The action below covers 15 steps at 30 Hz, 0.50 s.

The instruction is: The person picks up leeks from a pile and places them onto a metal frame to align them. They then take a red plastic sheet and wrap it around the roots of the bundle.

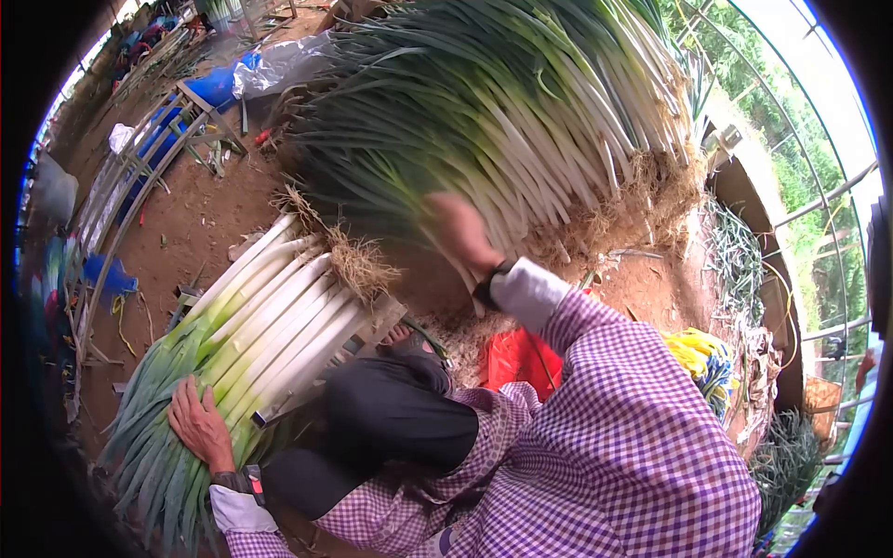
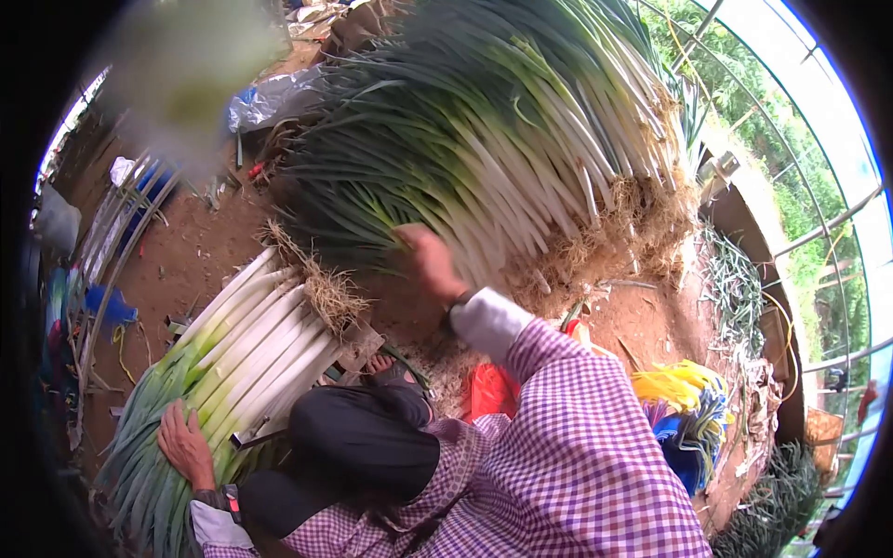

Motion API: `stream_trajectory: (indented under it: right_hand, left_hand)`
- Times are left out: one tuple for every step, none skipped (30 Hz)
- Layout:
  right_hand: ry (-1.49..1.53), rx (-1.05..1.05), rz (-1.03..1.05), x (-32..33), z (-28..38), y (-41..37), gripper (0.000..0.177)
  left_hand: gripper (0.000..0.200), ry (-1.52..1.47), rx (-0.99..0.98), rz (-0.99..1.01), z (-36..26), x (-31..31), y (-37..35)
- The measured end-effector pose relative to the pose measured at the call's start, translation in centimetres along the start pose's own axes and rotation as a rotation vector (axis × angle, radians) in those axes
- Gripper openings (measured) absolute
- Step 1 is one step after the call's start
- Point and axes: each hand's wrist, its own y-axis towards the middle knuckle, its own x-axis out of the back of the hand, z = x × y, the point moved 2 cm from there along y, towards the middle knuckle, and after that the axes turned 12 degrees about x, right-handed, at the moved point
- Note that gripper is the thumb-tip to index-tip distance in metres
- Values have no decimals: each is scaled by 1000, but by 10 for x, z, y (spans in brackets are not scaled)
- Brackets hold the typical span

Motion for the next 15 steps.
stream_trajectory:
  right_hand:
    - [-118, -145, 39, 8, -46, -11, 42]
    - [-236, -287, 75, 19, -79, -19, 44]
    - [-346, -397, 144, 36, -90, -20, 46]
    - [-457, -508, 211, 52, -103, -21, 48]
    - [-478, -466, 159, 66, -112, -22, 49]
    - [-497, -424, 110, 77, -121, -24, 51]
    - [-579, -314, 44, 92, -114, -19, 52]
    - [-619, -222, -1, 106, -111, -11, 50]
    - [-659, -132, -47, 119, -114, -3, 49]
    - [-698, -42, -93, 130, -121, 2, 47]
    - [-687, -166, -23, 137, -130, 4, 46]
    - [-672, -289, 47, 141, -143, 5, 46]
    - [-654, -412, 115, 143, -154, 3, 45]
    - [-647, -458, 164, 144, -162, 2, 45]
    - [-639, -503, 213, 145, -169, 1, 45]
  left_hand:
    - [41, -4, 3, 4, -1, 1, 1]
    - [41, -1, 2, -3, 0, 0, 1]
    - [41, 1, 3, -12, 2, -3, 0]
    - [41, 2, 3, -22, 2, -4, 1]
    - [41, 4, 4, -19, 1, -4, 1]
    - [41, 7, 4, -14, 0, -1, 1]
    - [41, 10, 4, -9, -1, 0, 1]
    - [41, 6, 5, -4, 0, -1, 1]
    - [41, 1, 3, 1, 2, -4, 1]
    - [41, -2, 2, 4, 3, -5, 1]
    - [41, 3, 4, 10, 2, -5, 1]
    - [41, 9, 6, 16, 2, -4, 1]
    - [41, 14, 10, 20, 1, -3, 2]
    - [41, 14, 12, 21, 0, -2, 2]
    - [41, 15, 14, 23, 0, -2, 2]
